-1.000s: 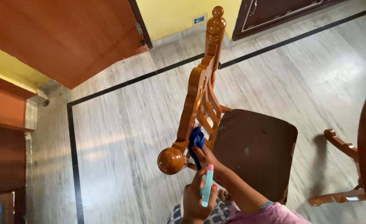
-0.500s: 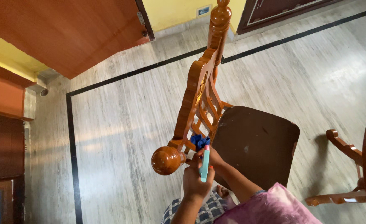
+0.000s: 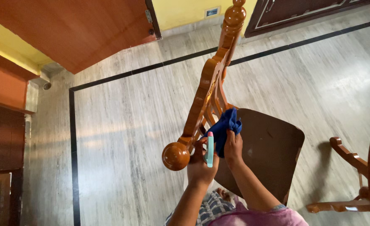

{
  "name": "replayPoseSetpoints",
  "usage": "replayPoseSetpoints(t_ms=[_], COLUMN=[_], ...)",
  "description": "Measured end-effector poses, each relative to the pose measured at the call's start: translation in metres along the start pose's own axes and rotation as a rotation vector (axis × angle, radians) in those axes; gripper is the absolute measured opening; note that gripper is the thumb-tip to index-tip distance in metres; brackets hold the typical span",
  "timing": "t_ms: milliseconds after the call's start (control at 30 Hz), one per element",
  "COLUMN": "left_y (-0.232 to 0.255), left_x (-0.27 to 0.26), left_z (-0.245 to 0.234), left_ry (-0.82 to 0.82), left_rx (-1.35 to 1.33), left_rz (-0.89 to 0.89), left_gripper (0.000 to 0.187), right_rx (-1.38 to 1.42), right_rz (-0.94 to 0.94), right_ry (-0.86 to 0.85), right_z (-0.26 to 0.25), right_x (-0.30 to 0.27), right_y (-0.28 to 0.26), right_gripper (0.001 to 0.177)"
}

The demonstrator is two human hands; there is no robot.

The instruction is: The person wipes a wooden chair and a round dining table using a blue cloth and a spray bottle. They spray the chair and wipe its backrest and legs, then move to the table to wipe the surface and a central tray.

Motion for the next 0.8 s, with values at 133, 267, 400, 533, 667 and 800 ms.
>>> replayPoseSetpoints(t_ms=[133, 267, 400, 533, 667, 800], left_y=[-0.004, -0.033, -0.021, -0.049, -0.028, -0.044], left_x=[-0.003, -0.013, -0.001, -0.009, 0.003, -0.012], left_z=[0.001, 0.016, 0.023, 0.032, 0.02, 0.027], left_ry=[0.002, -0.06, -0.012, -0.032, 0.053, -0.013], left_rx=[0.043, -0.032, -0.145, -0.186, -0.086, -0.17], left_rz=[0.012, -0.232, -0.085, -0.377, -0.121, -0.342], left_gripper=[0.051, 0.052, 0.055, 0.06, 0.054, 0.062], right_rx=[-0.049, 0.208, 0.411, 0.433, 0.341, 0.171], right_rz=[-0.177, -0.262, 0.096, 0.407, 0.414, 0.506], right_ry=[0.132, 0.037, -0.27, -0.594, -0.68, -0.653], right_z=[-0.004, -0.001, 0.037, 0.078, 0.088, 0.089], right_x=[-0.015, -0.021, -0.006, -0.015, -0.006, 0.022], right_y=[-0.028, -0.035, -0.008, 0.001, 0.002, 0.058], right_gripper=[0.029, 0.031, 0.035, 0.043, 0.062, 0.067])
Point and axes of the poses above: each hand's wrist, its own x-axis towards the middle knuckle, its own z-axis out of the palm, y = z × x, the point moved 10 cm from there along x, towards the middle knuckle, and after that the axes turned 13 degrees about z, right-handed, at the moved point
